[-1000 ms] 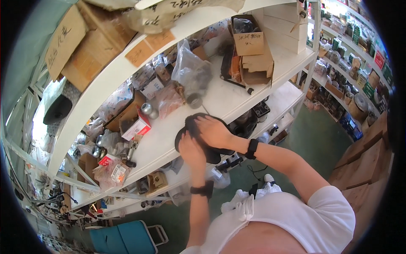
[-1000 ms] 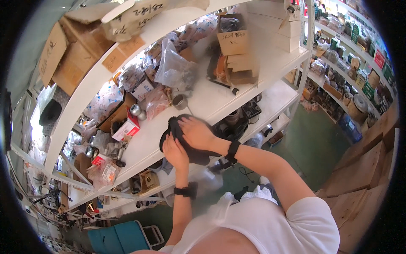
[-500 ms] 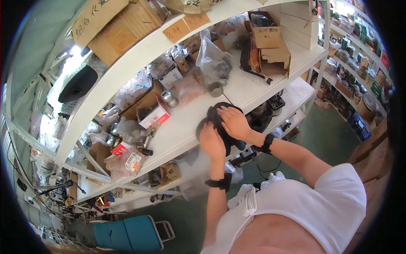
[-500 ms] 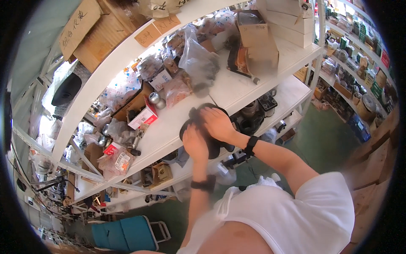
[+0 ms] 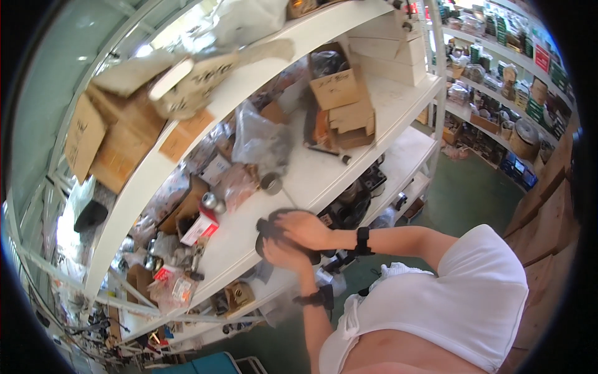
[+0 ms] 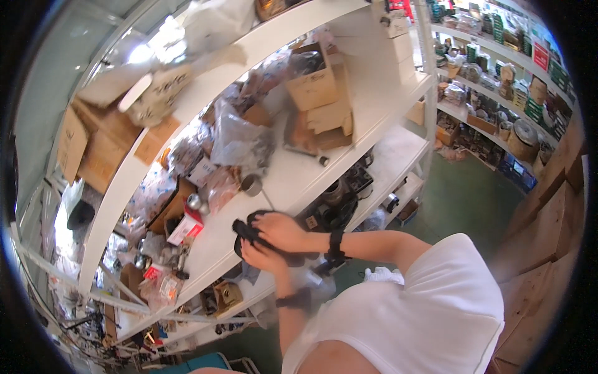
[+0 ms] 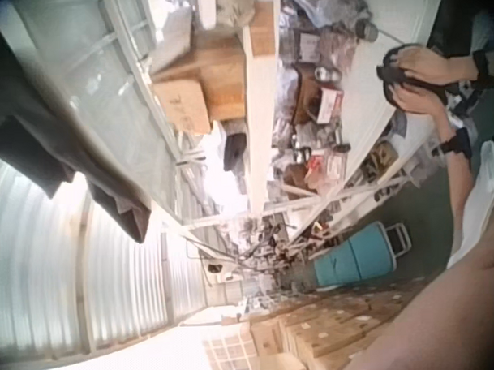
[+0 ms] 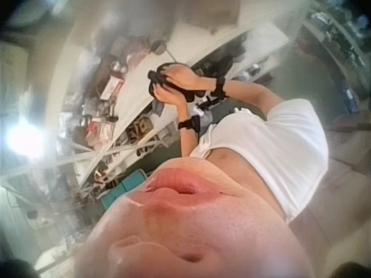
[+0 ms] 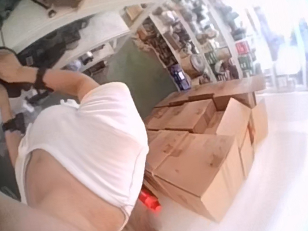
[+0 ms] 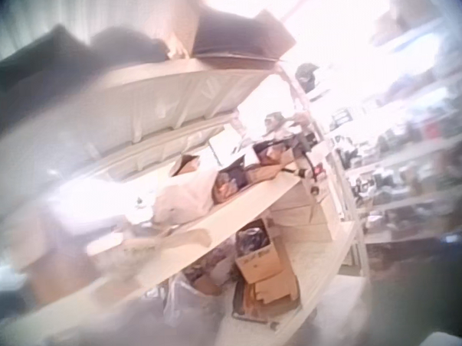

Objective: The person positions a black fabric bag on a workbench and uses a handheld electrical sealing tool to seal along the seams.

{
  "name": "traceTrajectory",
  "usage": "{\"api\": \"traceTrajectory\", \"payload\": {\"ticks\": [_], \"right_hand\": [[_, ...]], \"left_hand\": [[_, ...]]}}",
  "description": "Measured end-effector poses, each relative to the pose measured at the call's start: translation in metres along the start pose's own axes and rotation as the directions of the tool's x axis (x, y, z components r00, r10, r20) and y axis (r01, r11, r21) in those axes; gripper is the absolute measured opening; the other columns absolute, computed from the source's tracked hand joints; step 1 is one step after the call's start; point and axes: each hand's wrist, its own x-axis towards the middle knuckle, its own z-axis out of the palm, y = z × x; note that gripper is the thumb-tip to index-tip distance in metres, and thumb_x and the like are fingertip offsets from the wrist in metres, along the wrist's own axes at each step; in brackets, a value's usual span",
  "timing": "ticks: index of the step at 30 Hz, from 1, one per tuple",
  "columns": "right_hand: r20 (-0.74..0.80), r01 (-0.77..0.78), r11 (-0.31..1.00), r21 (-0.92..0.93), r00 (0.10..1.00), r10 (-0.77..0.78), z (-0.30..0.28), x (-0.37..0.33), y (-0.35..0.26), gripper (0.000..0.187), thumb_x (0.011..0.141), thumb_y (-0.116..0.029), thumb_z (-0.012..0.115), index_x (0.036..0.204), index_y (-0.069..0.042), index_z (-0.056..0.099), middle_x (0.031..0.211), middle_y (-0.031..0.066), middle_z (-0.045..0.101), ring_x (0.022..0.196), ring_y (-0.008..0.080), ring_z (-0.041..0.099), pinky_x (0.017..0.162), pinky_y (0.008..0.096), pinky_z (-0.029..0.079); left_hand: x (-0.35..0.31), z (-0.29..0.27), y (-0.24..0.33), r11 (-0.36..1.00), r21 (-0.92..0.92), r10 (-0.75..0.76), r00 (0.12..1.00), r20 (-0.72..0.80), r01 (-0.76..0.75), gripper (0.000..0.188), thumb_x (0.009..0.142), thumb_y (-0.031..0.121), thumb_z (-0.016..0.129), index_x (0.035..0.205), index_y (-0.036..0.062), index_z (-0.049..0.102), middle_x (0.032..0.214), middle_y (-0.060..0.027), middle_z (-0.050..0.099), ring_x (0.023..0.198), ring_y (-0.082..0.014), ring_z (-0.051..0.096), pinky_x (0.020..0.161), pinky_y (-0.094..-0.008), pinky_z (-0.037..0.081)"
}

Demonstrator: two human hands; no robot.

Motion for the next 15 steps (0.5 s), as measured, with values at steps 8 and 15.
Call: {"api": "traceTrajectory", "payload": {"ticks": [8, 15], "right_hand": [[0.253, -0.325, 0.6, 0.731, 0.946, 0.204, -0.067, -0.003, 0.005, 0.04, 0.091, -0.019, 0.034, 0.128, -0.005, 0.034, 0.114, 0.014, 0.052, 0.099, 0.0208, 0.051, 0.086, 0.0291, 0.037], [0.004, -0.029, 0.65, 0.76, 0.999, 0.04, -0.179, 0.034, -0.001, 0.045, 0.091, -0.024, 0.031, 0.131, -0.004, 0.027, 0.134, 0.0102, 0.031, 0.12, 0.0193, 0.033, 0.099, 0.0269, 0.023]], "left_hand": [[0.001, -0.004, 0.113, 0.677, -0.522, -0.421, 0.855, 0.304, 0.519, 0.039, 0.091, 0.021, 0.035, 0.12, -0.0046, 0.03, 0.116, -0.0179, 0.042, 0.102, -0.0255, 0.044, 0.087, -0.0353, 0.035], [0.033, 0.02, 0.185, 0.596, -0.695, -0.213, 0.914, 0.345, 0.401, 0.047, 0.091, 0.024, 0.037, 0.127, -0.002, 0.02, 0.125, -0.0182, 0.034, 0.109, -0.0235, 0.042, 0.091, -0.0345, 0.033]]}}
